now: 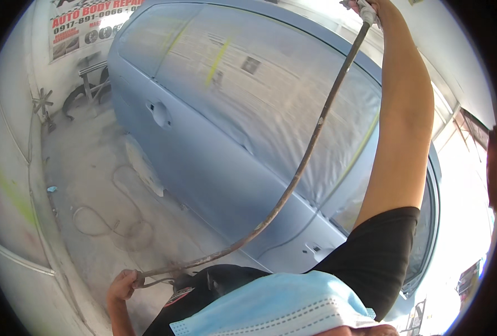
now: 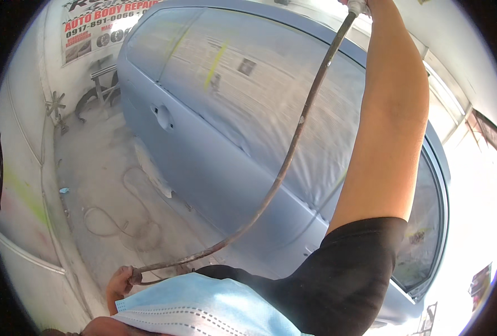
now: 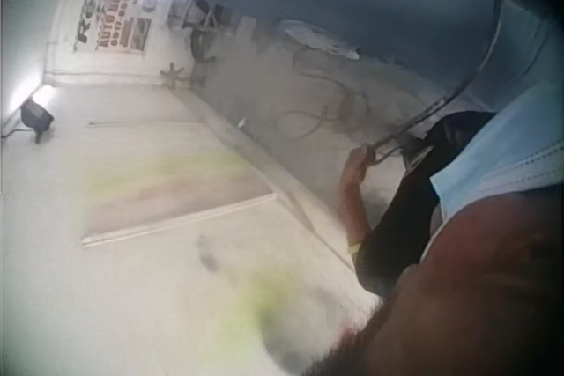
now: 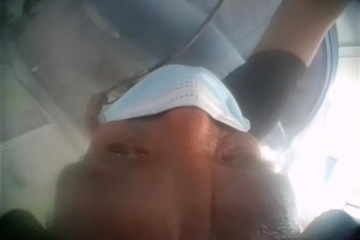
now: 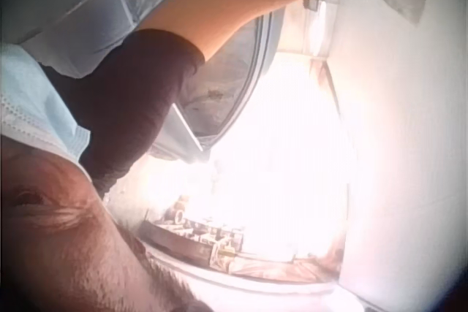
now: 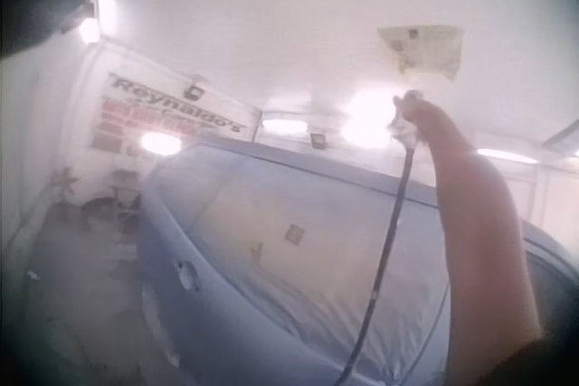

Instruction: The person sprays paint onto a car body panel using a spray gun, then pours liquid from a large container into the spray gun cup, and continues painting the car hood.

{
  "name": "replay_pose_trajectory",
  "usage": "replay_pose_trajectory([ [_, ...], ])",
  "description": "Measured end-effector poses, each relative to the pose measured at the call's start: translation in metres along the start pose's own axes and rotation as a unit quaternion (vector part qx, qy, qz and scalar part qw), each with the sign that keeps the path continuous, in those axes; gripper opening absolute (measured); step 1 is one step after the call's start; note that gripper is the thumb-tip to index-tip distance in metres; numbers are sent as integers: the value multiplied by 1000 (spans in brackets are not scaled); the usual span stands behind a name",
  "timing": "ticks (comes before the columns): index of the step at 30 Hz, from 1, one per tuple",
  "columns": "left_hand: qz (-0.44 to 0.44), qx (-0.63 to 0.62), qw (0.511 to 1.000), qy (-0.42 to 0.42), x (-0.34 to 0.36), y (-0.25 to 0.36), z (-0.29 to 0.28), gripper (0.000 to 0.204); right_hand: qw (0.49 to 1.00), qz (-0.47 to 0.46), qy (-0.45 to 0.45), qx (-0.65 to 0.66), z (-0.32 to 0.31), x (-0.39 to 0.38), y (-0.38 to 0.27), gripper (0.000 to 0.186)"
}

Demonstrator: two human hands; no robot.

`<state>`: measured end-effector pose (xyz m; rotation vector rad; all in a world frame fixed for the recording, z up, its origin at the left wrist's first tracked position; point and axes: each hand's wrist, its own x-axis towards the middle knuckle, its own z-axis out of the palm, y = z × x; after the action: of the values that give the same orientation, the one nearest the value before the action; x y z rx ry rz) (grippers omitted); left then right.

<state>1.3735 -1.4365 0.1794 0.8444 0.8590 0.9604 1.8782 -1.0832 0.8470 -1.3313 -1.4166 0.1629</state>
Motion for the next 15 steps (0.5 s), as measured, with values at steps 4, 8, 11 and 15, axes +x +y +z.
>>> replay_pose_trajectory([
  [4,-28,-50,998,-2,24,30,-56,46,1000,-7,12,3,81,53,-23,46],
  [8,-55,-80,995,21,48,55,-97,50,1000,-13,28,7,172,94,-40,44],
  [11,-82,-102,991,14,69,60,-120,51,997,3,31,74,237,130,-39,40],
  [15,-94,-73,991,57,85,72,-132,50,989,-25,-72,123,307,60,-59,40],
])
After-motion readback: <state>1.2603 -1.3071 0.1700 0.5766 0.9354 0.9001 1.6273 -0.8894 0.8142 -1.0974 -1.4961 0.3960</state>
